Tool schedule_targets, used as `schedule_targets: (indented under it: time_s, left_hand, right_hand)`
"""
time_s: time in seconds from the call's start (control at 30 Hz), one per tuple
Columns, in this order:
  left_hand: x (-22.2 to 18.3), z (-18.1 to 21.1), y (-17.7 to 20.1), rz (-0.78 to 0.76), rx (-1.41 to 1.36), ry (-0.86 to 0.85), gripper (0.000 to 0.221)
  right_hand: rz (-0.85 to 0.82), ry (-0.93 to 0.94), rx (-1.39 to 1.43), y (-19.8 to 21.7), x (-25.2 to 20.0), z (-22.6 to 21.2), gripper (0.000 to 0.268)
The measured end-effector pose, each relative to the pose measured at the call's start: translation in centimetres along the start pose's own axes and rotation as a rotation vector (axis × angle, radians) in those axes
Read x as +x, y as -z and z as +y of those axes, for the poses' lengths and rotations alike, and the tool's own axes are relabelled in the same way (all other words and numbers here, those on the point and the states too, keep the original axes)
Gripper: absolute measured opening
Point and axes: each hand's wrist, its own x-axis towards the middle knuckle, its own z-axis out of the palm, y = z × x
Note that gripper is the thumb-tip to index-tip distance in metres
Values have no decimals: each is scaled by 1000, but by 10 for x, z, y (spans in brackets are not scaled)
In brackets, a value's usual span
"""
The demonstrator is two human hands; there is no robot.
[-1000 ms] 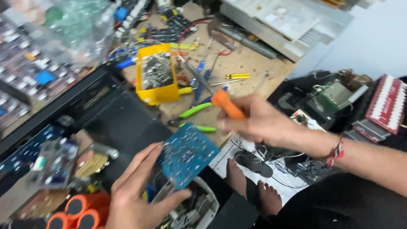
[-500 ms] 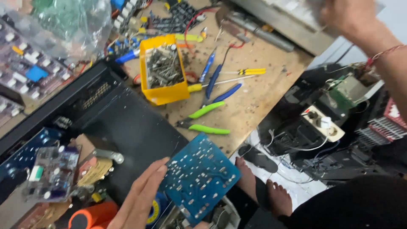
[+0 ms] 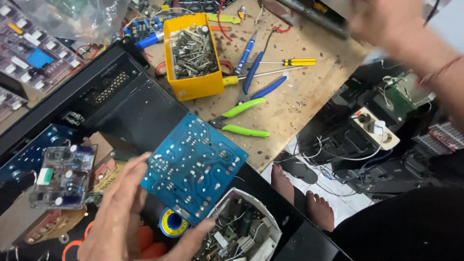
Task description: Soldering components onto a circuit board and trimming wire leads using a soldering iron and wire cutters on a repair bench.
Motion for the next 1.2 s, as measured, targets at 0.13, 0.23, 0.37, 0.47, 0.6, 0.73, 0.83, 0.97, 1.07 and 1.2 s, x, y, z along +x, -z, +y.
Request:
schedule_targets:
  time_s: [0.13,0.23,0.37,0.47,0.6,0.73,0.83,0.97,1.07,1.2]
  left_hand:
    - [-6,12,-6,312,124,-256,98]
    - [-4,-2,-4,257,-33,-489,89]
    - [-10,-9,0,344,-193,-688,81]
    - [-13,-12,-1,329,-278,-759,80]
    - [-17,-13,-4,387,-257,-839,80]
    - [-15,-13,-8,452,-232,-863,86]
    - [-18,-5,-1,495,-185,-735,78]
    - [-15,-5,-4,449,-147,-506,92]
    - [-7,-9,-6,415,-152,-402,94]
    - [-10,-18,-6,460,-229,-601,88]
  right_hand:
    - [25,402,728,137,93,-195,36]
    - [-249,491,585,141,88,-239,67]
    - [-289,616,432,113,73,-249,77]
    - [-406,464,689,109,66,-244,58]
    - [-290,337,593,90,45,-243,60]
    - [-372,-343,860,146,72,-234,37]
    - [-280,-611,1378,205,83,-224,20]
    - [-152,-506,1886,230,77,-218,19]
    - [-242,-349,2117,262,78,-220,19]
    - [-288,-142,1648,315,73,-227,38]
